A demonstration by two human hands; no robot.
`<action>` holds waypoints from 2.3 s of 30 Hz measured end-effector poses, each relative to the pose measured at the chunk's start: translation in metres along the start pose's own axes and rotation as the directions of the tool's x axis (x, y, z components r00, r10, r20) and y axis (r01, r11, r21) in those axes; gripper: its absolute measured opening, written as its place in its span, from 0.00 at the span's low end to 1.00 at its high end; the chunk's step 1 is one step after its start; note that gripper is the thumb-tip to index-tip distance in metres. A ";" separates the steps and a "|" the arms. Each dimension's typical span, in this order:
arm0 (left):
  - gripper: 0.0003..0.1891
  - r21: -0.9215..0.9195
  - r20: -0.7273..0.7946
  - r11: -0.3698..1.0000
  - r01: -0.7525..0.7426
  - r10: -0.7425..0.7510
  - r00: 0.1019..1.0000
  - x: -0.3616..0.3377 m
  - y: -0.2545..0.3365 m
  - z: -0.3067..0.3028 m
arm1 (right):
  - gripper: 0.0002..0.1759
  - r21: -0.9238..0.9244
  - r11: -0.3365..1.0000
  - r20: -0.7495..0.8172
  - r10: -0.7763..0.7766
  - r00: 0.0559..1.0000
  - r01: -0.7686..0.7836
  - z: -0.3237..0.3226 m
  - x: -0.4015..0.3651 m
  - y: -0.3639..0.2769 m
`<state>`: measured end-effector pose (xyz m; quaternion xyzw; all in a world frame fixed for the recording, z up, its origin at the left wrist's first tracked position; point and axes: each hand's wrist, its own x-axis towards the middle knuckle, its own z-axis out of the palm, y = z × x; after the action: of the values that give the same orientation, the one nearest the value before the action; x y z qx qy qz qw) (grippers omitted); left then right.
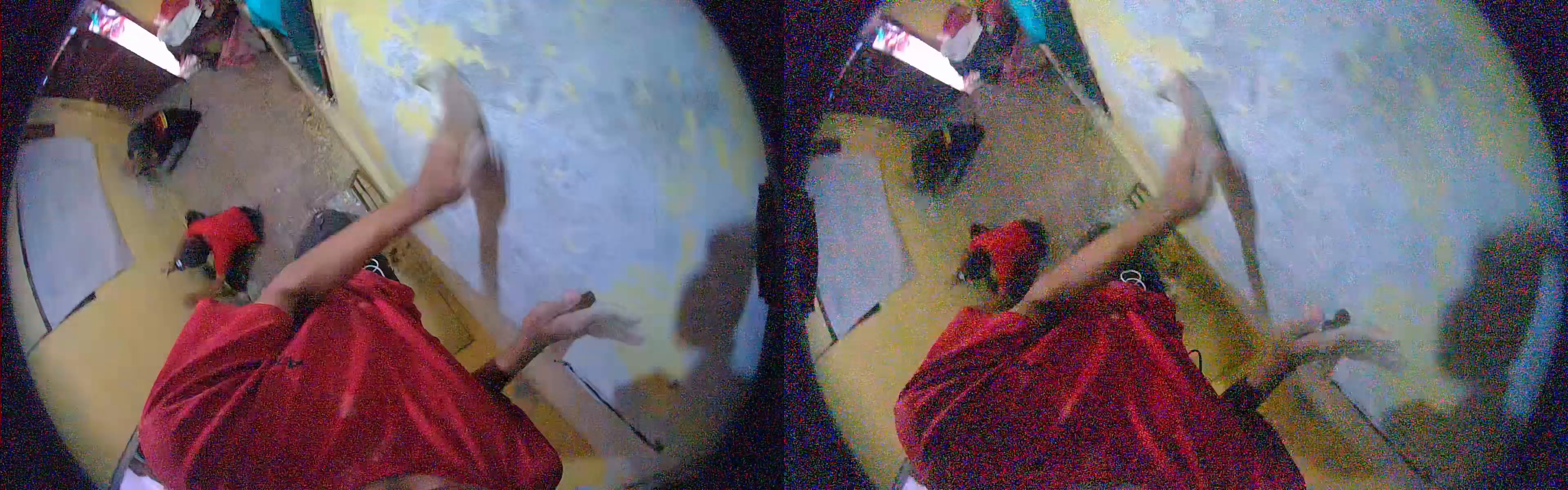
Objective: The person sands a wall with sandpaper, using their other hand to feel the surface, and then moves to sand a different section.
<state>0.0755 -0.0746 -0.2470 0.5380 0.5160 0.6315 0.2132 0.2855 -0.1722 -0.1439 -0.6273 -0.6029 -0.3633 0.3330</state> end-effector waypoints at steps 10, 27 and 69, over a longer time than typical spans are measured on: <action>0.24 -0.172 0.043 0.982 0.082 -0.075 0.996 0.026 -0.011 -0.007 | 0.43 -0.035 0.983 0.207 0.181 0.961 -0.178 0.009 -0.030 0.029; 0.29 -0.150 0.032 0.987 0.061 -0.057 0.998 -0.003 -0.015 -0.011 | 0.47 -0.065 0.995 0.054 -0.076 0.996 0.080 0.018 -0.016 0.010; 0.26 0.096 0.217 0.980 0.175 -0.192 0.957 0.013 -0.011 -0.022 | 0.26 0.782 0.620 0.441 -0.630 0.640 0.072 0.034 0.007 -0.040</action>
<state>0.0483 -0.0695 -0.2485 0.5634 0.5598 0.5241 0.3075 0.2472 -0.1377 -0.1559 -0.3934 -0.8897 0.0899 0.2136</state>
